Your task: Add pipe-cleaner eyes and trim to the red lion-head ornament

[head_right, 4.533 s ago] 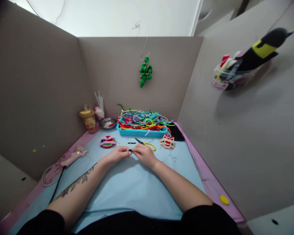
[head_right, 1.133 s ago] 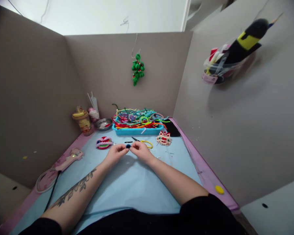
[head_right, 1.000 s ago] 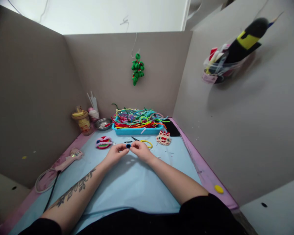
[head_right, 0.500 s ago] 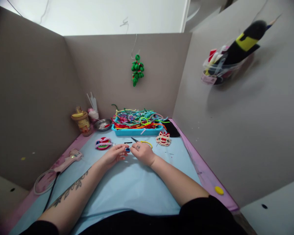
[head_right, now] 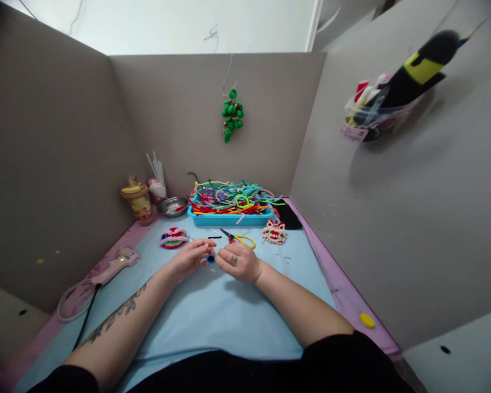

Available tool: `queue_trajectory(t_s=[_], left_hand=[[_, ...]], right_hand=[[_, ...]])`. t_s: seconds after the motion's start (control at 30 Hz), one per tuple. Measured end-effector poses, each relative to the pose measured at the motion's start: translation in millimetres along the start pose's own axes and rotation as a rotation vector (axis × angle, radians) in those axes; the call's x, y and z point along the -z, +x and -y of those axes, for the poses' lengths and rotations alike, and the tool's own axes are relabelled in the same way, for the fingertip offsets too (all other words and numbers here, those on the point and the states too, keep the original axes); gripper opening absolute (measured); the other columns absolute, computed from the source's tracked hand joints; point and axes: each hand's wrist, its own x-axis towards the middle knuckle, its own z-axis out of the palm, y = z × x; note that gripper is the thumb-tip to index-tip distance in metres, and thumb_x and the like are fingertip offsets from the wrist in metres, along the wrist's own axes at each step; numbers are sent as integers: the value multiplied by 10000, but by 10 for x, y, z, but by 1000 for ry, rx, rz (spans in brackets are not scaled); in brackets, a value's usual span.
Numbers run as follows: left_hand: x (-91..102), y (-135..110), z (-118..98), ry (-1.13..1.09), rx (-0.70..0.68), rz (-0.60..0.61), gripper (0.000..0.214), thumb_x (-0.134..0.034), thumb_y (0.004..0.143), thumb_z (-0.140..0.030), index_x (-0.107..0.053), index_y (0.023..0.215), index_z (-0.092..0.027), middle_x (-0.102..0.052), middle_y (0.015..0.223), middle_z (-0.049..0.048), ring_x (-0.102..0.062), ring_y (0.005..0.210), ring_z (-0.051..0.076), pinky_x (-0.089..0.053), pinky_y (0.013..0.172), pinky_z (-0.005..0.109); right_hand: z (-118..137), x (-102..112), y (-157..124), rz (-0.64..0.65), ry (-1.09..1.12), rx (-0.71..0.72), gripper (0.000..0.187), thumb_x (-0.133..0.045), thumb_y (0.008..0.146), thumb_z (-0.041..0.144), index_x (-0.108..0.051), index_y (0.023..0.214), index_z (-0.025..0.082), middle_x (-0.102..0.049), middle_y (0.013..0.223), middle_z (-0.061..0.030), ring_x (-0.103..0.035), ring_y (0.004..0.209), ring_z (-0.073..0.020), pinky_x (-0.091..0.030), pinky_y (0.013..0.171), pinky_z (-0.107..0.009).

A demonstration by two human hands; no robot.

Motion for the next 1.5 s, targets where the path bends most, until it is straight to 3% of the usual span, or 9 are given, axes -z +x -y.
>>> queue_trajectory(t_s=[0.13, 0.23, 0.33, 0.47, 0.77, 1.17, 1.27, 1.4, 1.5], left_hand=[[15, 19, 24, 22, -9, -9, 385, -719, 682, -413, -632, 949, -151, -624, 829, 58, -567, 683, 110, -439, 602, 219], [2, 42, 38, 79, -49, -87, 394, -722, 663, -432, -636, 921, -147, -632, 825, 59, -561, 672, 111, -436, 593, 222], [-35, 51, 40, 214, -123, -191, 399, -707, 651, -466, -643, 869, -139, -630, 789, 46, -548, 652, 110, -427, 572, 215], [-70, 53, 47, 372, -171, -203, 419, -670, 661, -505, -642, 858, -136, -622, 758, 34, -545, 655, 122, -433, 562, 218], [-56, 78, 94, 572, -174, -224, 363, -620, 690, -495, -605, 687, -132, -519, 536, -28, -399, 436, 68, -297, 429, 201], [-73, 59, 95, 583, -130, -192, 318, -593, 705, -447, -556, 635, -139, -472, 501, -47, -335, 413, 54, -216, 427, 205], [-70, 64, 91, 505, -121, -199, 308, -598, 702, -438, -532, 625, -147, -456, 501, -53, -321, 414, 52, -208, 425, 205], [-62, 71, 83, 377, -103, -212, 309, -611, 689, -431, -510, 612, -149, -463, 532, -49, -319, 432, 51, -207, 423, 202], [-68, 63, 73, 328, -90, -190, 304, -618, 683, -421, -509, 612, -147, -471, 545, -46, -322, 445, 51, -190, 423, 203]], right_hand=[[46, -60, 50, -137, 83, -154, 123, -509, 833, 234, -627, 866, 231, -631, 834, -75, -556, 775, -180, -436, 741, -348], [34, -145, 125, -248, 291, -477, 118, -524, 792, 259, -574, 701, 203, -563, 689, -30, -515, 682, -160, -419, 666, -305], [-15, -218, 179, -249, 628, -781, 164, -555, 739, 304, -518, 627, 190, -477, 581, 26, -439, 556, -119, -359, 550, -250], [-42, -248, 201, -262, 873, -908, 165, -592, 687, 314, -526, 623, 177, -431, 530, 60, -363, 501, -86, -297, 511, -222], [-4, -277, 189, -112, 962, -939, 161, -617, 656, 305, -548, 622, 164, -426, 492, 68, -323, 463, -71, -235, 468, -212], [7, -273, 192, -87, 922, -921, 160, -602, 677, 302, -555, 628, 157, -425, 484, 69, -338, 454, -68, -255, 458, -206], [-8, -297, 179, -149, 851, -834, 165, -603, 716, 320, -575, 723, 158, -521, 597, 37, -427, 522, -84, -346, 515, -213], [-18, -286, 147, -281, 518, -615, 296, -616, 752, 269, -587, 1034, 186, -614, 904, -39, -513, 658, -116, -444, 628, -256], [-7, -261, 129, -280, 335, -432, 263, -587, 800, 233, -612, 1061, 209, -634, 934, -62, -557, 738, -148, -476, 688, -290]])
